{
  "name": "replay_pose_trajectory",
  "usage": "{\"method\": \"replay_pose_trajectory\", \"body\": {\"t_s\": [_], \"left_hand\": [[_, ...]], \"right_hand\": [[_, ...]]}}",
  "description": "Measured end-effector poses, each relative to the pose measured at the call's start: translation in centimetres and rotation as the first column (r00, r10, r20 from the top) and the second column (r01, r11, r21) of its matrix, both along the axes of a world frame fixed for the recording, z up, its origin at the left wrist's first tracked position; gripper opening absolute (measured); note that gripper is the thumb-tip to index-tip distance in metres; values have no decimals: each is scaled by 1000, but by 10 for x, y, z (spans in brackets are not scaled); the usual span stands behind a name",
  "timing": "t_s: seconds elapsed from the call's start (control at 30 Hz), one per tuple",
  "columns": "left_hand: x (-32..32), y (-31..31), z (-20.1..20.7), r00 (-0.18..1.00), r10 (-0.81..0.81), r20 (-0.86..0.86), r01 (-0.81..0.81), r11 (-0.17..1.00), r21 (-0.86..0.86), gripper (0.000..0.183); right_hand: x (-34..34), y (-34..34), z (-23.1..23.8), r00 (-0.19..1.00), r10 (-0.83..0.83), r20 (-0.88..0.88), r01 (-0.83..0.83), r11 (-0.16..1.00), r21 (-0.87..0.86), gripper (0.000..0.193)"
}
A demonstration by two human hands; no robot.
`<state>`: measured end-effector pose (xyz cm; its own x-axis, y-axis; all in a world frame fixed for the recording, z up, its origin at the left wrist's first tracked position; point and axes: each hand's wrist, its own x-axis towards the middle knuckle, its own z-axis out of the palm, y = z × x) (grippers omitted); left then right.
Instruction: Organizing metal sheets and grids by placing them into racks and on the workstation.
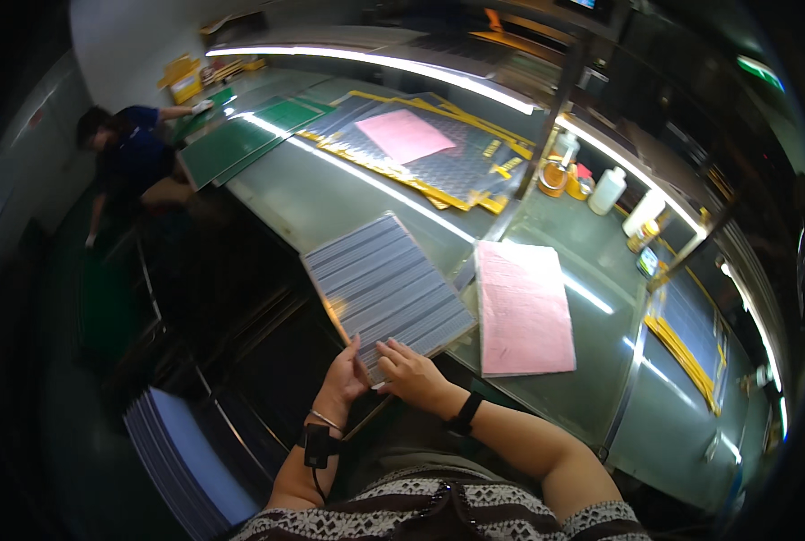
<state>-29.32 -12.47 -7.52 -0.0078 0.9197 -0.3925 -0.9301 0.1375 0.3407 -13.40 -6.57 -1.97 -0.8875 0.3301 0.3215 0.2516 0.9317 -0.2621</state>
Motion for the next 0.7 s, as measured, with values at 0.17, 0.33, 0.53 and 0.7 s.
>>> {"method": "replay_pose_trajectory", "body": {"t_s": [0.17, 0.33, 0.53, 0.7], "left_hand": [[-16, 4, -20, 996, 4, -91, -5, 1000, -16, 30], [-4, 12, 25, 951, 210, -227, -224, 974, -39, 37], [12, 22, 103, 977, 84, -198, -47, 982, 185, 47], [19, 42, 63, 972, -235, -1, 211, 871, 443, 61]], "right_hand": [[-9, -3, 5, 996, 53, -74, -46, 995, 91, 36], [-18, -9, 7, 987, 39, -156, 14, 945, 326, 25], [-9, -6, 62, 948, 2, -317, 80, 966, 247, 22], [34, -16, 80, 890, -239, -388, 237, 970, -53, 14]]}}
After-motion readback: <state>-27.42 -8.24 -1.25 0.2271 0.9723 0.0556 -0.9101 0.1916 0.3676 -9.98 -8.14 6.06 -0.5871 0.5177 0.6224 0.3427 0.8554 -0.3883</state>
